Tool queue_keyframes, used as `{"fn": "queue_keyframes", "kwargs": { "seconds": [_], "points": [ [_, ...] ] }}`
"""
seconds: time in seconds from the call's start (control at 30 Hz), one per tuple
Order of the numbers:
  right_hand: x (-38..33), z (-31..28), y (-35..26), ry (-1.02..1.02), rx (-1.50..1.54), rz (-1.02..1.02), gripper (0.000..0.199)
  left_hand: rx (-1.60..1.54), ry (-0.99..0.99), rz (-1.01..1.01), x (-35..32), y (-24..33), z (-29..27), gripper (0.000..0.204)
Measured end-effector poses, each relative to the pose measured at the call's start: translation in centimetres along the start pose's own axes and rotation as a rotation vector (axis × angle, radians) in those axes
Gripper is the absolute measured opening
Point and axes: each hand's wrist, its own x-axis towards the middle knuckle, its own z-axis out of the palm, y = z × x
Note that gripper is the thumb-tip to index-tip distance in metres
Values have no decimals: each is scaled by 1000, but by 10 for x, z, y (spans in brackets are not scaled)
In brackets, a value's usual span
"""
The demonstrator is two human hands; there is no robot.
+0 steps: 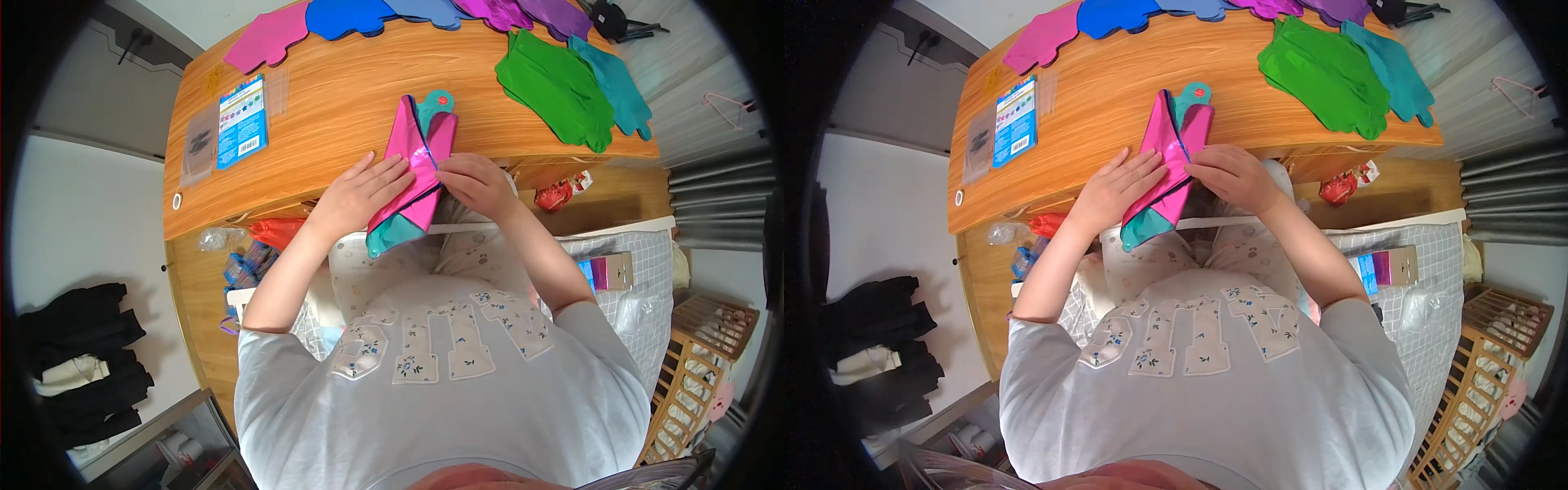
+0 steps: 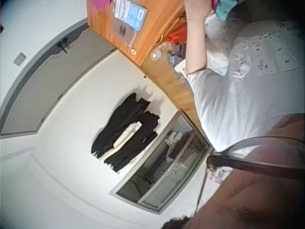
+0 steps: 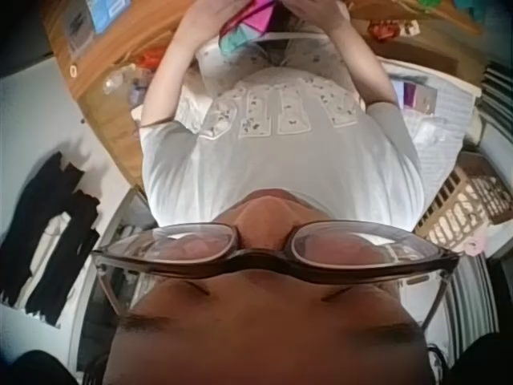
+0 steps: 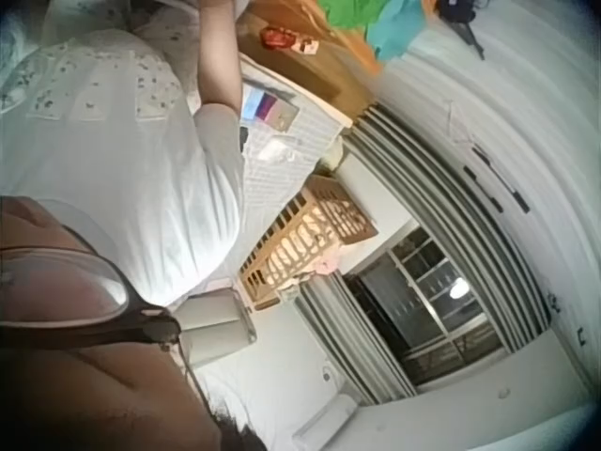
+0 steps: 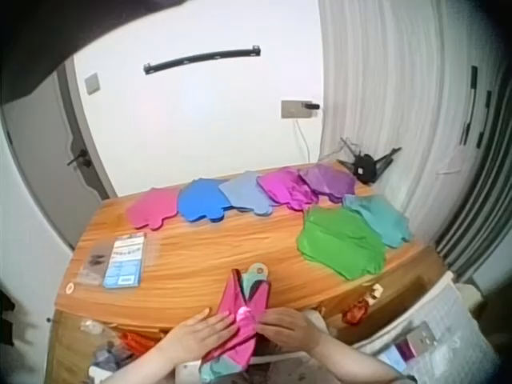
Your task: Folding colorful items and placing them into clear plastic sleeves with cardboard backing cards.
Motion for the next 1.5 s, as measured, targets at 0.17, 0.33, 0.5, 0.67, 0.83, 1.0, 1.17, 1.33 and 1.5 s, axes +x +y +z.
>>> {"fn": "queue_keyframes", "kwargs": {
  "seconds": [0.17,0.33,0.5,0.67,0.83,1.0,1.17,1.33,1.5],
  "points": [
    [4,1,-5,40,2,5,34,-38,23,-69,0,7,2,48],
    [1,-1,-4,43,-46,-8,26,-341,93,-168,-5,7,10,50],
    [0,-4,1,1,-32,-58,19,-4,266,-86,-12,0,7,39],
    [-1,-5,1,-13,-3,-55,19,-63,338,-18,-14,-5,12,28],
    [-1,-2,-3,8,51,26,22,-96,435,-19,-18,-5,24,24],
    [1,-3,-5,107,-25,39,32,-343,420,12,-19,-6,27,21],
    [-2,-2,-2,97,-33,31,30,-274,398,-94,-18,0,28,28],
    [0,-4,-2,75,-34,19,26,-3,511,-90,-16,3,27,34],
    [-3,-4,-1,77,-55,0,23,-64,531,-155,-21,2,32,30]
  ]
}}
